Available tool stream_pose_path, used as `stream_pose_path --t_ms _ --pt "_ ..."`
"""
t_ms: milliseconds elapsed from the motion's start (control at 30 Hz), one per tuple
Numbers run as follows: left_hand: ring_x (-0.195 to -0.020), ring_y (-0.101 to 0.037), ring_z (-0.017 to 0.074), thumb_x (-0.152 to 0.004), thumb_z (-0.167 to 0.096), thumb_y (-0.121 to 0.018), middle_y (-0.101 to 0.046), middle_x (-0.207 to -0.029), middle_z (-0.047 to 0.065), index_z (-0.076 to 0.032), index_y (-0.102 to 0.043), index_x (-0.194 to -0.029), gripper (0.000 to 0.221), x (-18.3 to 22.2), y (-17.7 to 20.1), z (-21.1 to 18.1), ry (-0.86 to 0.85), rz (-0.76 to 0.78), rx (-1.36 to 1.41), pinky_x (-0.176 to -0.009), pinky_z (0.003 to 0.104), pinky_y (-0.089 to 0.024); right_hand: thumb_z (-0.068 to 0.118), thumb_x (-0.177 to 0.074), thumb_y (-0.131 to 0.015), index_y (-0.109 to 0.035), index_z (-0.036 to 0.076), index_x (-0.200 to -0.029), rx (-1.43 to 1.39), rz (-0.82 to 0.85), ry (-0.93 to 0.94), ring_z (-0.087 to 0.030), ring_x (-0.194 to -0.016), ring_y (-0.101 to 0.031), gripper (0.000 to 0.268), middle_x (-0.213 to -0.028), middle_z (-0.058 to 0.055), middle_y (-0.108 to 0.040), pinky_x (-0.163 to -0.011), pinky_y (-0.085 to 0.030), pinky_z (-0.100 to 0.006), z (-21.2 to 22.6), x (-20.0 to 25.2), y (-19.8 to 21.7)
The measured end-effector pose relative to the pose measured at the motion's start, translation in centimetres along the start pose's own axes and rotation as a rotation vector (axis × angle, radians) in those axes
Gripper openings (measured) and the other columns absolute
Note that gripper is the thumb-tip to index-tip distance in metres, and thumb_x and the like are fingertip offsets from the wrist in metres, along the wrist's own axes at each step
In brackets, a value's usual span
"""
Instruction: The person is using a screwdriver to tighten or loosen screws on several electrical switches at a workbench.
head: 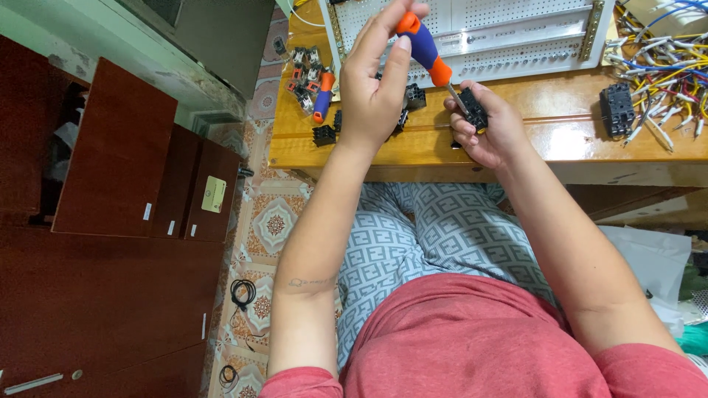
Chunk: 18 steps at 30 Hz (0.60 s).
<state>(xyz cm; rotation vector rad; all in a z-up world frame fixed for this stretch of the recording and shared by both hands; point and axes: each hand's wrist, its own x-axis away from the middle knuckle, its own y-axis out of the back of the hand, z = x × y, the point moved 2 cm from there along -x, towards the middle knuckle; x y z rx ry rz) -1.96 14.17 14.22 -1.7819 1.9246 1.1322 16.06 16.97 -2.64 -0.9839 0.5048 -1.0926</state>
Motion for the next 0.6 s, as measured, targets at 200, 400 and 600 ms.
stream_pose_path --t_ms 200,400,600 --pt "-0.101 -0.065 0.0135 -0.107 -0.03 -0.065 -0.065 -0.111 -0.002 -0.02 -0.069 -0.127 0.023 -0.65 -0.58 -0.46 -0.007 -0.166 -0.126 -0.096 0.029 -0.056 0.025 -0.108 -0.05 -0.045 0.017 -0.112 -0.022 0.028 -0.007 -0.008 -0.049 -0.042 0.011 -0.097 -0.01 -0.054 -0.036 -0.029 -0.016 0.06 0.13 -0.2" --pt "-0.138 -0.064 0.0162 -0.116 -0.033 -0.046 -0.068 -0.142 -0.002 -0.022 -0.059 -0.144 0.033 -0.24 -0.34 -0.43 0.05 -0.015 -0.046 -0.12 0.033 -0.053 0.026 -0.107 -0.052 -0.048 0.018 -0.11 -0.017 -0.005 -0.014 -0.007 -0.048 -0.04 0.01 -0.096 -0.009 -0.054 -0.035 -0.026 -0.016 0.02 -0.03 -0.05" --pt "-0.128 -0.066 0.015 -0.11 -0.023 -0.062 -0.068 -0.132 -0.002 -0.017 -0.068 -0.13 0.022 -0.35 -0.67 -0.45 -0.001 -0.147 -0.039 -0.113 0.03 -0.055 0.025 -0.106 -0.051 -0.048 0.018 -0.109 -0.018 0.006 -0.013 -0.007 -0.049 -0.042 0.008 -0.096 -0.009 -0.054 -0.035 -0.027 -0.016 0.01 -0.08 0.08"
